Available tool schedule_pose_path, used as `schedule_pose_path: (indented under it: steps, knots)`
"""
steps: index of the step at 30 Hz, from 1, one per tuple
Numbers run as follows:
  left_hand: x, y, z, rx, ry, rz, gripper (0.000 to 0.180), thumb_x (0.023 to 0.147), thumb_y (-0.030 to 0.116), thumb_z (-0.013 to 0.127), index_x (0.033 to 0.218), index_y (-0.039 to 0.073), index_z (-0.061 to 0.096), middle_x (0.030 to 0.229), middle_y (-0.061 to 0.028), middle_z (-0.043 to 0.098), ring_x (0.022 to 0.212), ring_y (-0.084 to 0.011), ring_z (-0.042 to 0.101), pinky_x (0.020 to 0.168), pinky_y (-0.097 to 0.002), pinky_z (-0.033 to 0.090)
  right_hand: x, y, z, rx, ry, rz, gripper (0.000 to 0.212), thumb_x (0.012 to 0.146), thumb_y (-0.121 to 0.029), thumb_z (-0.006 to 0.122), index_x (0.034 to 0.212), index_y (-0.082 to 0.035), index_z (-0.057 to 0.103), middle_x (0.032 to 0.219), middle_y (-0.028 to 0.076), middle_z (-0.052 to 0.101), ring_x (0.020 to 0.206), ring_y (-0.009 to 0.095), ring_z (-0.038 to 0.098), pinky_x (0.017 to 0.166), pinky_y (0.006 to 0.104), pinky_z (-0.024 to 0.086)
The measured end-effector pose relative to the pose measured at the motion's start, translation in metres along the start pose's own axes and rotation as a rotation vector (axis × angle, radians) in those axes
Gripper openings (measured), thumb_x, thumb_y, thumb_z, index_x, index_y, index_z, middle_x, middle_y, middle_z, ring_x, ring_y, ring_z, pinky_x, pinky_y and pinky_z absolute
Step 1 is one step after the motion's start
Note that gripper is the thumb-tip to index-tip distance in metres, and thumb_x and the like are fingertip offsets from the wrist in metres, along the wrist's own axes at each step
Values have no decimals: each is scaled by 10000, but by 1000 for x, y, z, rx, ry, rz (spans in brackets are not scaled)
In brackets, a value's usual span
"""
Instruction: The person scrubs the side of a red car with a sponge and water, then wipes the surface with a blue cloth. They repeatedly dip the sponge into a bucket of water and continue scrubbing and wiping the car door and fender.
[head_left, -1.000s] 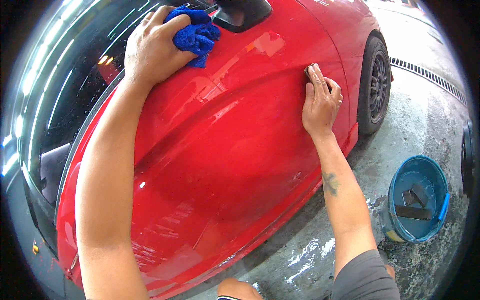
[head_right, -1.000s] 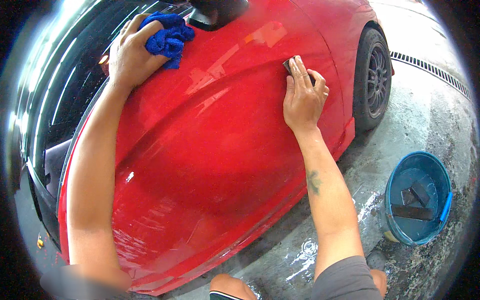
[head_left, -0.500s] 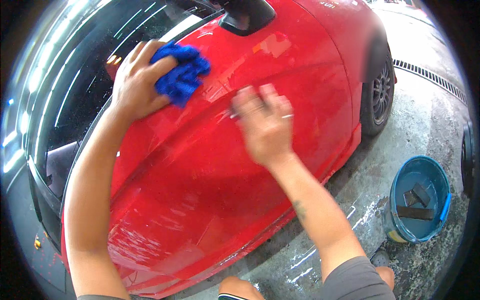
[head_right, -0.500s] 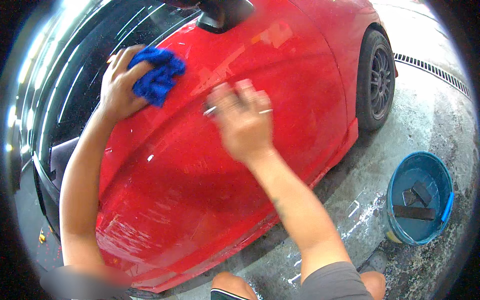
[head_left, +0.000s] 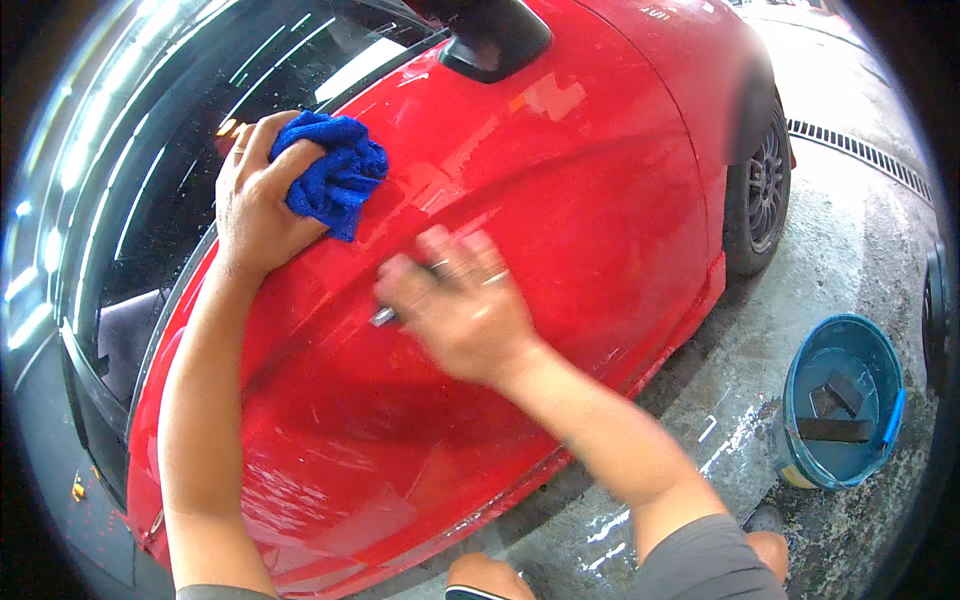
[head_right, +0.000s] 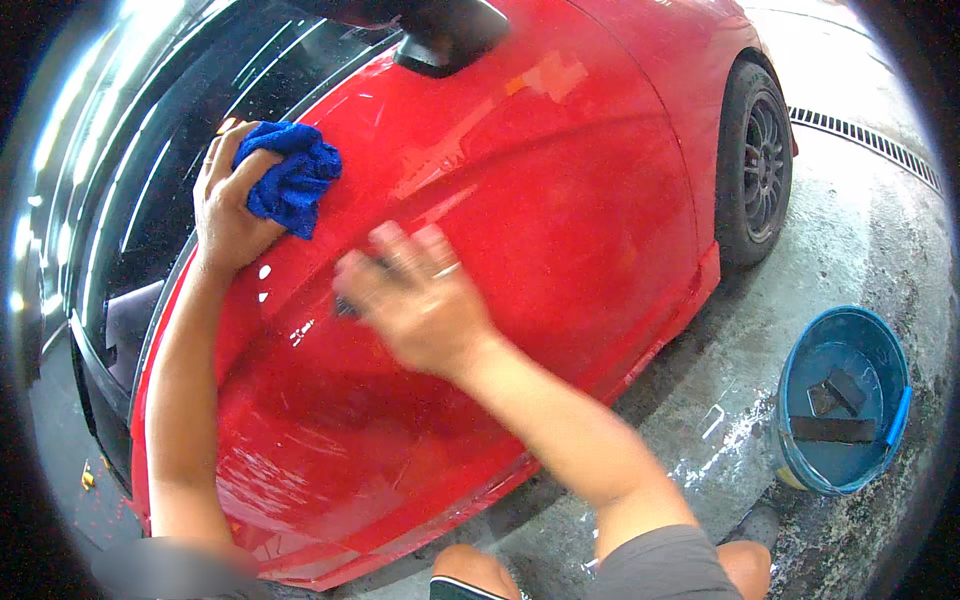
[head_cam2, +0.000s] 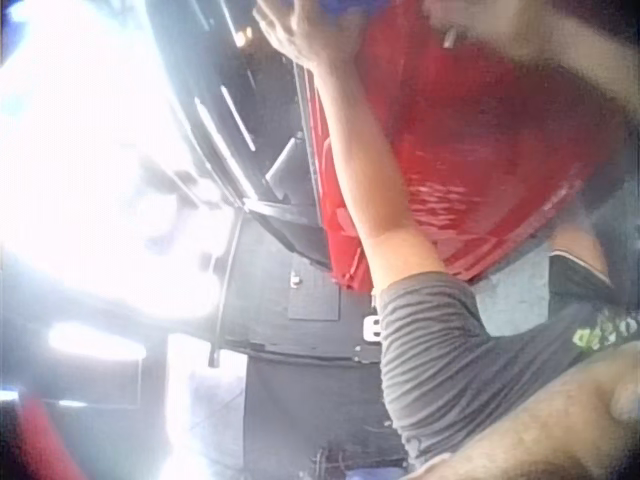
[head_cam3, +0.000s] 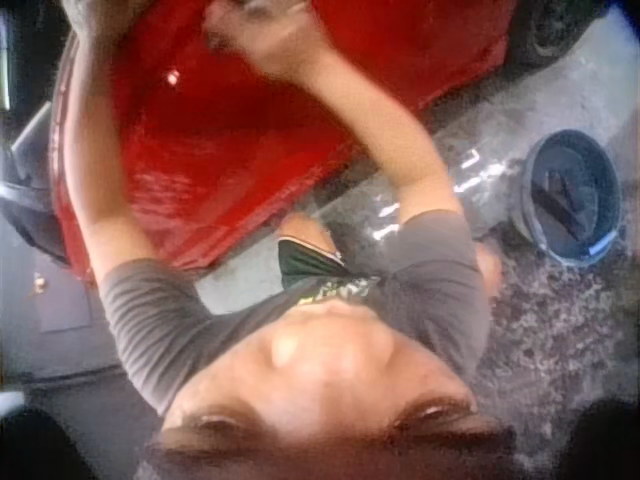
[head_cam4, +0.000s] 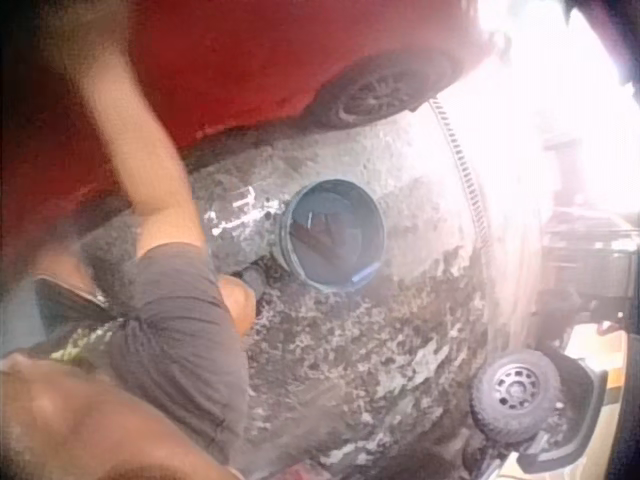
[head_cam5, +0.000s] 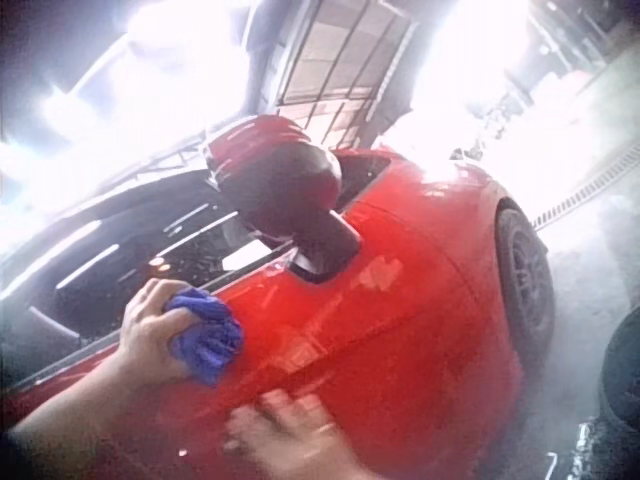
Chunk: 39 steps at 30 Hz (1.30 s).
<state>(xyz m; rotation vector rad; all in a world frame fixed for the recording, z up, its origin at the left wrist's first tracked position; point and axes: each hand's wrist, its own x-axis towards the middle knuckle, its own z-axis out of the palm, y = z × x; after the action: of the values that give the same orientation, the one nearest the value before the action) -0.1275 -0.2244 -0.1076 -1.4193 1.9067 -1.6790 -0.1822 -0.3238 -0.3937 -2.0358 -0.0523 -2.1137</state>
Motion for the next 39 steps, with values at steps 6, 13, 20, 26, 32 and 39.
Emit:
schedule_pose_path:
  steps: [6, 13, 20, 26, 32, 39]
  knots:
    - [4, 2, 5, -4, 13, -17, 471, 660, 307, 922, 1091, 193, 771, 1351, -107, 684, 1213, -366, 672, 1006, -502, 564, -22, 174, -66, -348, 128, 370, 483, 1098, -259, 579, 1573, -187, 619, 1670, 84, 538, 1575, 436, 425, 1282, 602, 265]
    - [0, 3, 9, 22, 7, -26, 458, 675, 289, 918, 1088, 146, 783, 1352, -132, 700, 1246, -383, 680, 1069, -513, 543, 14, 0, 9, -22, 78, 137, 506, 1030, -299, 643, 1513, -148, 655, 1647, 111, 558, 1585, 422, 419, 1282, 667, 261]
    - [1, 1, 9, -5, 12, -22, 452, 676, 284, 907, 1085, 138, 782, 1338, -136, 700, 1232, -399, 677, 1045, -515, 552, -14, 147, -45, -346, 92, 224, 492, 1068, -230, 602, 1559, -237, 637, 1670, 36, 544, 1620, 383, 368, 1320, 580, 231]
    - [4, 2, 11, -1, 14, -26, 455, 678, 281, 906, 1092, 141, 782, 1343, -134, 697, 1235, -397, 671, 1050, -512, 551, 4, 107, -24, -273, 200, 340, 491, 1087, -260, 598, 1559, -125, 614, 1613, 143, 588, 1548, 428, 456, 1266, 594, 307]
    - [-5, 2, 9, -15, -4, -37, 473, 663, 256, 912, 1100, 132, 783, 1369, -142, 692, 1247, -398, 675, 1058, -506, 550, 17, 11, 2, 1, 53, -25, 464, 1047, -296, 611, 1498, -202, 670, 1582, 105, 620, 1543, 392, 478, 1241, 649, 345]
    - [4, 4, 7, -21, 8, -48, 453, 676, 265, 904, 1092, 134, 783, 1343, -133, 697, 1229, -390, 679, 1028, -499, 560, -20, 214, -72, -287, 241, 491, 465, 1139, -234, 507, 1569, -73, 578, 1635, 194, 547, 1529, 496, 447, 1267, 629, 299]
